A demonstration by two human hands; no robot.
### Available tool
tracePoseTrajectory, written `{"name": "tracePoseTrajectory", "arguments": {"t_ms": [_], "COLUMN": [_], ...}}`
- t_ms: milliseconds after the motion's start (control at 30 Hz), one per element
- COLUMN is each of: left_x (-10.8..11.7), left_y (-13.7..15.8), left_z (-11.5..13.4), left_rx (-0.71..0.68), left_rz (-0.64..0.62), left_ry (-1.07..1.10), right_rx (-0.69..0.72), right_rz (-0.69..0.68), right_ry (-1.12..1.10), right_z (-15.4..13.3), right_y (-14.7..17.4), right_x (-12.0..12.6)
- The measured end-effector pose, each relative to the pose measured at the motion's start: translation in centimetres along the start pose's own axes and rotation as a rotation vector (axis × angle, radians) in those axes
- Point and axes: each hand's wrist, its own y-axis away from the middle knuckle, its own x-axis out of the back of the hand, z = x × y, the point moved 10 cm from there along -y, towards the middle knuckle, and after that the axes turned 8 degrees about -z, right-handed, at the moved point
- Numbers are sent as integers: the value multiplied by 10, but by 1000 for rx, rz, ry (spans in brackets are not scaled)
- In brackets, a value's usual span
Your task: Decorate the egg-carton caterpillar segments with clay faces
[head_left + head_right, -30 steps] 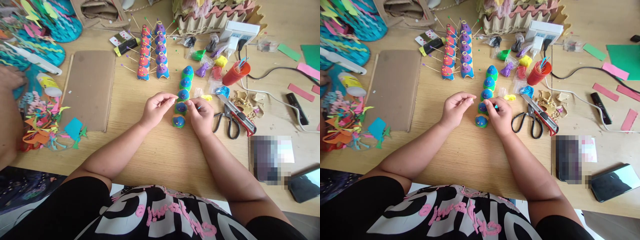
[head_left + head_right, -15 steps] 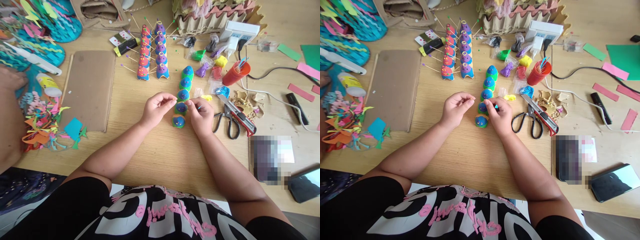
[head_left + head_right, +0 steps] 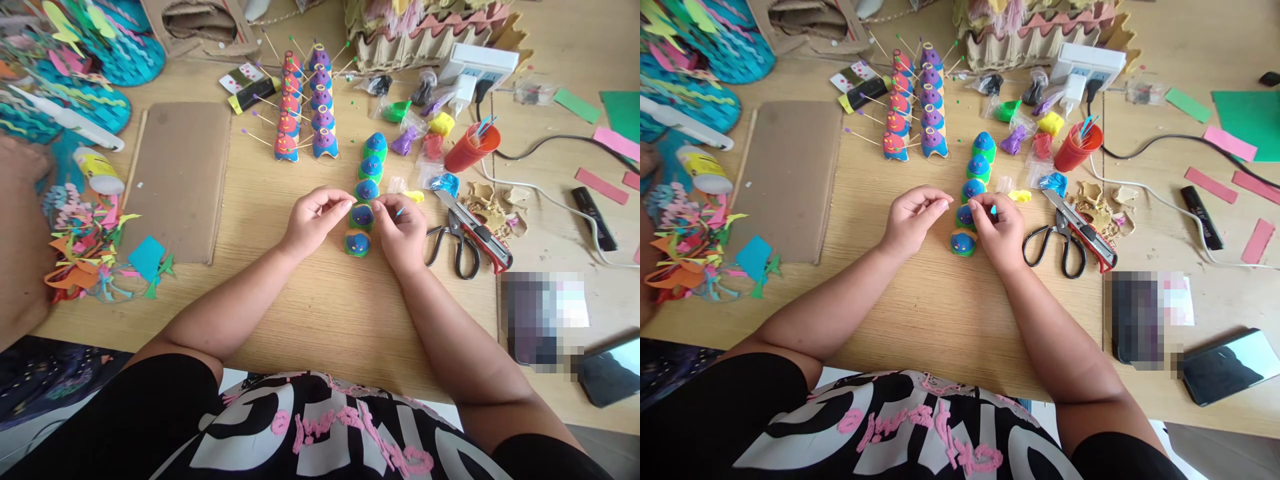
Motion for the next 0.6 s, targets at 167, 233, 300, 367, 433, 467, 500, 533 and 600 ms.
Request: {"name": "tracePoseTrajectory", "arguments": {"t_ms": [167, 233, 300, 367, 433, 467, 500, 533, 600], "left_x": [-3, -4, -4, -5, -6, -6, -6, -7, -7], "left_y": [-1, -1, 0, 0, 0, 0, 0, 0, 0], "left_z": [3, 4, 4, 3, 2, 2, 3, 4, 5], "left_rx": [-23, -54, -77, -82, -82, -86, -93, -100, -112], "left_rz": [-28, -32, -32, -36, -42, -45, -48, -50, -54], "left_ry": [-27, -29, -26, -26, -31, -34, -38, -42, -51], "right_rx": [-5, -7, -10, -12, -14, -16, -18, -23, -32], "right_rz": [3, 0, -2, -5, -5, -3, -1, 1, 4], "right_ry": [-27, -34, -39, -42, -46, -49, -52, -56, -62], "right_z": [-1, -2, -3, -3, -4, -4, -3, -3, -1], "right_y": [-1, -1, -1, -1, -1, -1, -1, -1, -1], "right_x": [2, 2, 2, 2, 2, 2, 3, 3, 3]}}
